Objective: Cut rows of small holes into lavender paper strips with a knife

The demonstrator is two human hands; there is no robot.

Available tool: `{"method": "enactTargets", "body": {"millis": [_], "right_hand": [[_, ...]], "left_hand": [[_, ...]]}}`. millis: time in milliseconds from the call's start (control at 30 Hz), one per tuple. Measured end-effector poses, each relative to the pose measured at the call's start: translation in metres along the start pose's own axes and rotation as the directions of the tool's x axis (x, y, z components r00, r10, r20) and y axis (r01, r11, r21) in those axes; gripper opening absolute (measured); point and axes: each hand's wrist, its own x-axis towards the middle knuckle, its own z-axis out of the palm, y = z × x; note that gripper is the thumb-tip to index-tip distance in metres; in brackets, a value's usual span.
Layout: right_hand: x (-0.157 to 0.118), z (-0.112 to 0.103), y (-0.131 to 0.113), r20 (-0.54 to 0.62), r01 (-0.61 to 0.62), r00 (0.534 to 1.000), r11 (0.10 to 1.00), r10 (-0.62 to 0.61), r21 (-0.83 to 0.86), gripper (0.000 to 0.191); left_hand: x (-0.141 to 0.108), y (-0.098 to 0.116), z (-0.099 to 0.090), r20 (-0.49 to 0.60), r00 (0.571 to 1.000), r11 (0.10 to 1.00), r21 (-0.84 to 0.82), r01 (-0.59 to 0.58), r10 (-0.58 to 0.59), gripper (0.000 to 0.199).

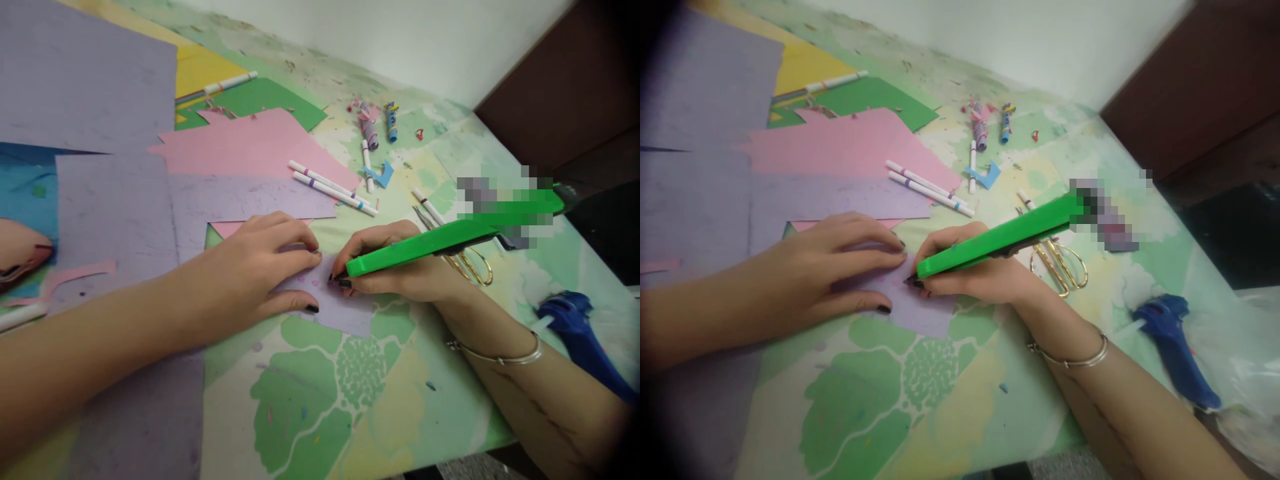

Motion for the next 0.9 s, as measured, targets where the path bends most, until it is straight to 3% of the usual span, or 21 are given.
{"method": "enactTargets", "body": {"millis": [900], "right_hand": [[0.0037, -0.0041, -0.0003, 0.035, -0.027, 0.999, 0.992, 0.023, 0.123, 0.011]], "left_hand": [[0.0038, -0.0056, 0.0029, -0.035, 0.997, 0.997, -0.039, -0.065, 0.064, 0.036]]}}
